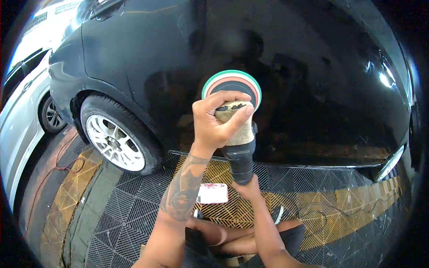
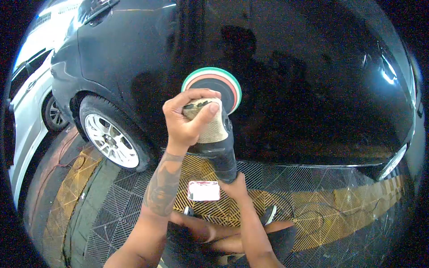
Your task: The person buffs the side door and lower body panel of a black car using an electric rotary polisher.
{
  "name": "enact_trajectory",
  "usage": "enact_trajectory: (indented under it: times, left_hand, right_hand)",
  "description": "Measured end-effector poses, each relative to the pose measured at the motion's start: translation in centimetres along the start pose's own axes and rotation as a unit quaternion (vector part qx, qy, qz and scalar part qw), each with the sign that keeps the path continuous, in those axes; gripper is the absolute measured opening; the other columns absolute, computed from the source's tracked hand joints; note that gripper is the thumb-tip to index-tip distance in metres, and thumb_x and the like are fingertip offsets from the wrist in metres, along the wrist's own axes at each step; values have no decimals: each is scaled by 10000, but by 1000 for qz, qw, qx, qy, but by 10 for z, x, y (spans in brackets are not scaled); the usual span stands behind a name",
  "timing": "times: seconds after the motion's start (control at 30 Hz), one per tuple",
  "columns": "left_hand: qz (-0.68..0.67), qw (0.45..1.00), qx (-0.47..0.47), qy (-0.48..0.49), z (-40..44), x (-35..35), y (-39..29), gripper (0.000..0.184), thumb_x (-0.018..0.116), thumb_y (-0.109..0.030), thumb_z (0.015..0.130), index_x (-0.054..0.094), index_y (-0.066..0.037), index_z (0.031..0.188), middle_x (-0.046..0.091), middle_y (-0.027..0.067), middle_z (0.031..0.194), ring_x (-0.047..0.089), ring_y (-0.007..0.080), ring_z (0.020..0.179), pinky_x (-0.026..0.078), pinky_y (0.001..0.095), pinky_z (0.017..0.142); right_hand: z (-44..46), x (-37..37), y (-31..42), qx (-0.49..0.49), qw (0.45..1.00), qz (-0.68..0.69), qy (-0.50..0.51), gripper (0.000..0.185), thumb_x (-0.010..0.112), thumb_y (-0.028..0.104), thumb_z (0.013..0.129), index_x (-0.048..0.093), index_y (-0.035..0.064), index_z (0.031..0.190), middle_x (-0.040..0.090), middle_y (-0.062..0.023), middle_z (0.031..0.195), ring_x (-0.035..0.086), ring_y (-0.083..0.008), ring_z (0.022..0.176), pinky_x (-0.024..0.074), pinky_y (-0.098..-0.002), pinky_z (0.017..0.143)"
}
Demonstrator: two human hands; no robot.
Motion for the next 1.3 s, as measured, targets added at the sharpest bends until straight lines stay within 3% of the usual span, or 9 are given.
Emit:
enact_trajectory:
  times: [0.13,0.27,0.4,0.53,0.8,0.87,1.03,1.13,1.3]
  left_hand:
    - [-2,1000,-10,-22,-4,-24,4,225,764,-140,848,742,34,989,765,135,966,714,174,879,564,311,823]
    - [31,999,-13,-40,-13,-47,5,247,747,-140,857,724,44,1021,760,159,978,717,208,908,557,327,859]
    - [42,997,-18,-63,-33,-63,9,213,710,-104,883,710,48,1033,752,175,1009,710,222,947,538,332,890]
    - [13,997,-21,-70,-48,-48,16,197,717,-91,879,707,37,1028,752,178,1009,710,227,947,542,341,883]
    - [21,999,-20,20,-40,57,4,182,772,-57,819,739,25,978,768,149,974,726,185,890,556,305,839]
    - [25,999,-25,41,-39,86,0,189,784,-69,813,748,21,975,770,139,966,729,181,887,559,302,830]
    - [26,996,5,85,-36,159,-9,189,812,-98,792,767,8,942,774,105,889,739,167,813,567,289,773]
    - [24,992,28,121,-36,203,-17,205,833,-128,777,767,-8,929,767,112,880,742,199,795,570,307,756]
    - [24,977,44,207,-39,281,-21,222,820,-201,797,761,-27,921,757,134,890,744,282,802,577,349,729]
  right_hand:
    - [-8,-2,51,-4,999,35,33,387,820,218,687,717,-61,935,751,-219,908,748,-313,870,568,-409,782]
    - [-5,11,54,47,995,31,88,656,845,294,657,610,-161,1067,712,-270,998,717,-318,931,563,-392,836]
    - [-3,34,24,5,994,0,112,472,831,223,677,707,-50,1041,730,-262,1040,727,-361,976,559,-402,865]
    - [-14,19,36,-5,993,60,102,432,824,196,664,701,-69,982,744,-237,954,738,-341,918,564,-411,838]
    - [-38,-33,-1,114,993,23,23,510,853,197,650,682,-73,1047,750,-200,980,731,-280,901,561,-384,861]
    - [-41,-39,-22,74,982,174,32,593,890,229,650,652,-72,1102,736,-170,1060,704,-247,980,543,-392,919]
    - [-36,-31,-124,96,974,200,41,827,928,260,663,513,-25,1319,647,-134,1226,608,-220,1108,482,-366,1001]
    - [-45,-56,-99,119,958,259,34,823,929,233,652,516,-2,1324,645,-113,1216,599,-207,1096,469,-363,1011]
    - [-48,-74,-85,62,932,355,-24,448,854,90,717,660,19,1115,684,-32,1070,635,-189,951,524,-363,870]
Point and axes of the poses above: each hand's wrist, its own z-axis towards the middle knuckle, its own x-axis out of the palm, y = z × x, the point moved 3 cm from there along z, towards the middle knuckle
